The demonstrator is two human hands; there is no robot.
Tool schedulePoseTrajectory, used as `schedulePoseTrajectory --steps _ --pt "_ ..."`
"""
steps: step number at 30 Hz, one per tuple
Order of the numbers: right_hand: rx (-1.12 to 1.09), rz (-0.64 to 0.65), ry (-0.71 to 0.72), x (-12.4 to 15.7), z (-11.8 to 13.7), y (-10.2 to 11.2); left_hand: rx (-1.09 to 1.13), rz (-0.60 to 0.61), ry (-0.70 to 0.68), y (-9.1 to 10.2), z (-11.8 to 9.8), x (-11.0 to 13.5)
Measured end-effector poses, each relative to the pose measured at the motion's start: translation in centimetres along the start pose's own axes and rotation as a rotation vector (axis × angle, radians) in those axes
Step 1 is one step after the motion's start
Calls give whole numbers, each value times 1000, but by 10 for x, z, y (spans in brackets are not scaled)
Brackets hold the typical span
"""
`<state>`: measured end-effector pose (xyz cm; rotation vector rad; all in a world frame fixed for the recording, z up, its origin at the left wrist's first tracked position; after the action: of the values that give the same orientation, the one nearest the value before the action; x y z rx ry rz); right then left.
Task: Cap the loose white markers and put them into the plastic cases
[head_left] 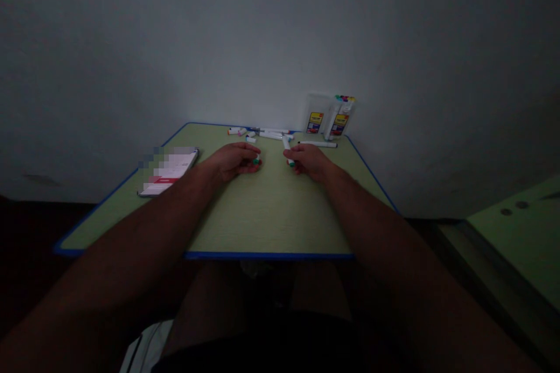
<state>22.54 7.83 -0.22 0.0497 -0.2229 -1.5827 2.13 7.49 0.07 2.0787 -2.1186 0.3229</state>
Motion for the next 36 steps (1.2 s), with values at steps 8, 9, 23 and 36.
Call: schedulePoseTrajectory --steps 8,9,23,36 --pt "55 -50 34 -4 1 10 31 -89 -10 8 -4 -4" --pt "59 -55 35 -4 1 11 32 -100 -10 10 -4 -4" --pt "-11 -142 22 -6 2 33 70 -147 -38 21 -5 -11" --pt "64 -45 52 2 6 25 47 -117 -46 17 -8 -7"
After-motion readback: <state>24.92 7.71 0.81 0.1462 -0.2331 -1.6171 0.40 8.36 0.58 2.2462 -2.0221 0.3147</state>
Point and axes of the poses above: each hand's wrist, its own x-axis away from the middle knuckle, its own y-axis out of the back of the hand, z = x × y, the point moved 7 cm from there along -x, towards the middle knuckle, and after that the axes turned 8 degrees about -z, right-handed, at the moved point
